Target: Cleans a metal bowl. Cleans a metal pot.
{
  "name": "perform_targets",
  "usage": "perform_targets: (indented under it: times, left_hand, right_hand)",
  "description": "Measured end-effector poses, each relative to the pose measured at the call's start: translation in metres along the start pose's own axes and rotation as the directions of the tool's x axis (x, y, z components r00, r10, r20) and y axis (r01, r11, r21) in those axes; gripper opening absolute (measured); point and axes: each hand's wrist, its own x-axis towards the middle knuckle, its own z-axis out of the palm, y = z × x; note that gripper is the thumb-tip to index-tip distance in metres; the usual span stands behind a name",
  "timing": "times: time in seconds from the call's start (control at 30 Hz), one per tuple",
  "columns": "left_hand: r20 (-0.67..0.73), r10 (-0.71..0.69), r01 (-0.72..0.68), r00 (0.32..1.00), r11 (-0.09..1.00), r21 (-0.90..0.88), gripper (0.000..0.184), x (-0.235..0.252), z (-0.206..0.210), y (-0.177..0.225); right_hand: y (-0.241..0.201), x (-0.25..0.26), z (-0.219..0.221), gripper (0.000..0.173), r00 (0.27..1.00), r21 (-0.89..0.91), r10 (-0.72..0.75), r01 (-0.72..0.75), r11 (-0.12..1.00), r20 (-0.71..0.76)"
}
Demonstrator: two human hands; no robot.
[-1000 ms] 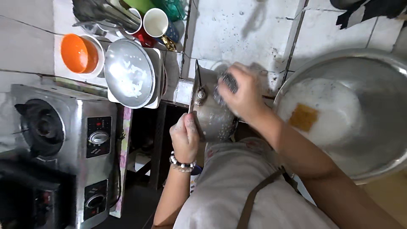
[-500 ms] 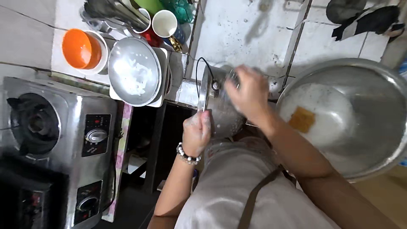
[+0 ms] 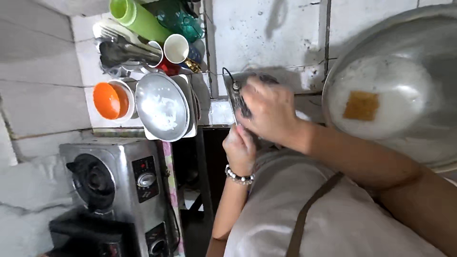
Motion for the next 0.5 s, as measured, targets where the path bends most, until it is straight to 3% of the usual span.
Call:
perform_targets:
  times: [0.1, 0.2, 0.3, 0.37, 0.43, 0.5]
  left_hand:
    - [0.013, 0.063, -0.063, 0.998, 0.998, -0.006, 0.044, -0.006, 0.001, -0.002]
    - [0.019, 0.103, -0.103, 0.995, 0.995, 0.008, 0.049, -0.008, 0.0, -0.004]
    - [0.025, 0.104, -0.102, 0.994, 0.992, -0.079, 0.048, -0.002, -0.002, -0.014]
    - [0.028, 0.121, -0.117, 0.992, 0.987, -0.112, 0.05, -0.002, -0.008, -0.026]
    - [0.012, 0.134, -0.132, 0.991, 0.983, -0.127, 0.052, 0.001, -0.014, -0.04]
    - [-0.01, 0.147, -0.146, 0.989, 0.975, -0.168, 0.053, 0.004, -0.021, -0.054]
  right_hand:
    - [0.0, -0.007, -0.007, 0.02, 0.994, 0.027, 0.095, -0.096, 0.995, 0.051]
    - [0.003, 0.012, -0.009, 0.029, 0.951, 0.008, 0.281, -0.284, 0.959, 0.128]
    - [-0.009, -0.01, -0.001, 0.021, 0.976, 0.017, 0.219, -0.218, 0.976, -0.016]
    - [-0.005, -0.026, -0.005, 0.021, 0.975, -0.006, 0.222, -0.222, 0.975, 0.004]
    - [0.02, -0.022, -0.022, 0.031, 0.907, -0.063, 0.4, -0.395, 0.916, 0.133]
    - [0.055, -0.011, -0.034, 0.037, 0.815, -0.086, 0.562, -0.555, 0.827, 0.141]
